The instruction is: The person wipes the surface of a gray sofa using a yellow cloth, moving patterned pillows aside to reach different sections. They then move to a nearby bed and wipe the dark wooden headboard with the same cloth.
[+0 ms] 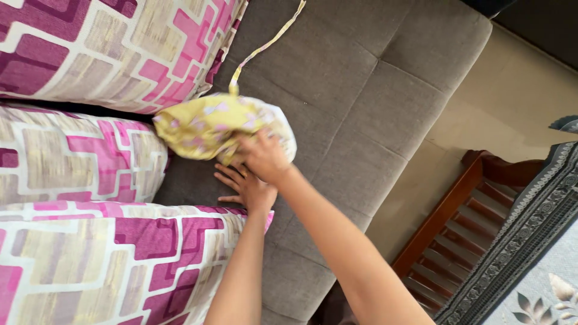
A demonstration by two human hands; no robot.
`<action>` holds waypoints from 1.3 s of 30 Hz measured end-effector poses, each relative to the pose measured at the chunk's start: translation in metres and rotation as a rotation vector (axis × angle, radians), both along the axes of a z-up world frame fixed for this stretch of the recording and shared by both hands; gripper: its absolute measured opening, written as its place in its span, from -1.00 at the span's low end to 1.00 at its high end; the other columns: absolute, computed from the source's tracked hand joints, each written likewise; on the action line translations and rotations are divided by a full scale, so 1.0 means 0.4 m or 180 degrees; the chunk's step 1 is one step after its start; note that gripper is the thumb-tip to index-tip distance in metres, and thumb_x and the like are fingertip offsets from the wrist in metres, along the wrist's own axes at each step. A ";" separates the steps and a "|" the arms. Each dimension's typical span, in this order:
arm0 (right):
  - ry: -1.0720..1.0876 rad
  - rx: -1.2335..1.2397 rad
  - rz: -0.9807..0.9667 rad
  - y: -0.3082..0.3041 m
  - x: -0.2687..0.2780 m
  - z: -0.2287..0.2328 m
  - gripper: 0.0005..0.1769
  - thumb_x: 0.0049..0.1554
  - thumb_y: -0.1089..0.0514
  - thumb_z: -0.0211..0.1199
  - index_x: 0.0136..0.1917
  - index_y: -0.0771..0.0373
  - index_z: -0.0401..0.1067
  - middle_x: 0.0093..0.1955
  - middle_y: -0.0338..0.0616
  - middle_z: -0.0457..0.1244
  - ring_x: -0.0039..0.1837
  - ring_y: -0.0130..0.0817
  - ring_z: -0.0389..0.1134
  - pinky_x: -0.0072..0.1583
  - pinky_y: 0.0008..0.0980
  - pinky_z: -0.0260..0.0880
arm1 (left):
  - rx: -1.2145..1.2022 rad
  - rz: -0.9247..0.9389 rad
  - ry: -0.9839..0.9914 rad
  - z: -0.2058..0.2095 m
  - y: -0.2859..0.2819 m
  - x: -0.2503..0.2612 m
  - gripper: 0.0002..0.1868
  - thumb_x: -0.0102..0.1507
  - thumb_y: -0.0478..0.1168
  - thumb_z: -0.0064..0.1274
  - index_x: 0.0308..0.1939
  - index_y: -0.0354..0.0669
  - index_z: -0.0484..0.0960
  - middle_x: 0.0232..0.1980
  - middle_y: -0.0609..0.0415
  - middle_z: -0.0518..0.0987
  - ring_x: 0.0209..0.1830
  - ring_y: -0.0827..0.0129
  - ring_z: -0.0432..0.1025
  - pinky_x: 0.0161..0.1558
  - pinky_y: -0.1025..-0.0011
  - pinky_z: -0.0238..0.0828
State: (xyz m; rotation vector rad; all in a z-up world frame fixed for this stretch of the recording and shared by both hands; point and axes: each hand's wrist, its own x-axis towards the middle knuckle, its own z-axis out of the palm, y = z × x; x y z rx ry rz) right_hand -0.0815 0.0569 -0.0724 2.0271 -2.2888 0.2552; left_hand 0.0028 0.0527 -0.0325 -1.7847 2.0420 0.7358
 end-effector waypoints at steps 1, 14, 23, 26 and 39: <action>-0.0074 0.0108 -0.0231 0.011 -0.049 -0.030 -0.62 0.03 -0.02 0.24 0.13 -0.13 0.60 0.41 -0.32 0.17 0.34 0.03 0.22 0.12 0.08 0.35 | -0.0159 0.0086 0.0088 0.015 0.002 -0.003 0.78 -0.29 0.44 0.47 0.62 -0.14 -0.46 0.69 -0.31 -0.52 0.66 -0.21 -0.69 0.27 -0.70 -0.52; -0.0369 0.1294 -0.4430 0.671 -0.701 0.201 -0.42 0.05 0.20 0.27 0.37 0.20 0.44 0.45 0.23 0.08 0.39 0.24 0.09 0.32 0.05 0.22 | 0.0238 -0.1591 0.0179 0.073 -0.147 -0.093 0.68 -0.26 0.23 0.56 0.64 0.18 -0.39 0.69 -0.07 -0.54 0.69 -0.03 -0.56 0.44 -0.50 -0.32; 0.0018 -0.0835 -0.1320 0.175 -0.302 0.141 -0.38 0.01 0.27 0.28 0.38 0.21 0.43 0.44 0.00 0.15 0.60 0.17 0.05 0.48 0.28 0.09 | 0.0229 -0.1078 -0.0079 0.026 -0.114 -0.082 0.74 -0.23 0.29 0.53 0.61 -0.12 -0.50 0.68 -0.15 -0.58 0.70 -0.03 -0.58 0.36 -0.58 -0.22; -0.0768 -0.0308 -0.0167 -0.013 -0.070 0.107 -0.62 0.06 0.16 0.30 0.17 -0.03 0.57 0.44 -0.23 0.18 0.43 0.07 0.14 0.46 0.21 0.12 | 0.0361 -0.1161 -0.0330 -0.014 -0.091 -0.072 0.54 -0.03 0.36 0.38 0.62 -0.03 -0.47 0.68 -0.13 -0.57 0.68 -0.19 -0.57 0.27 -0.71 -0.18; -0.0025 0.0600 -0.3606 0.682 -0.733 0.021 -0.26 -0.15 0.38 0.32 0.35 0.22 0.47 0.52 0.03 0.15 0.55 0.11 0.07 0.49 0.12 0.00 | 0.0288 -0.1673 0.0367 0.086 -0.188 -0.178 0.66 -0.20 0.32 0.49 0.64 -0.07 -0.40 0.70 -0.07 -0.52 0.69 -0.10 -0.62 0.40 -0.59 -0.52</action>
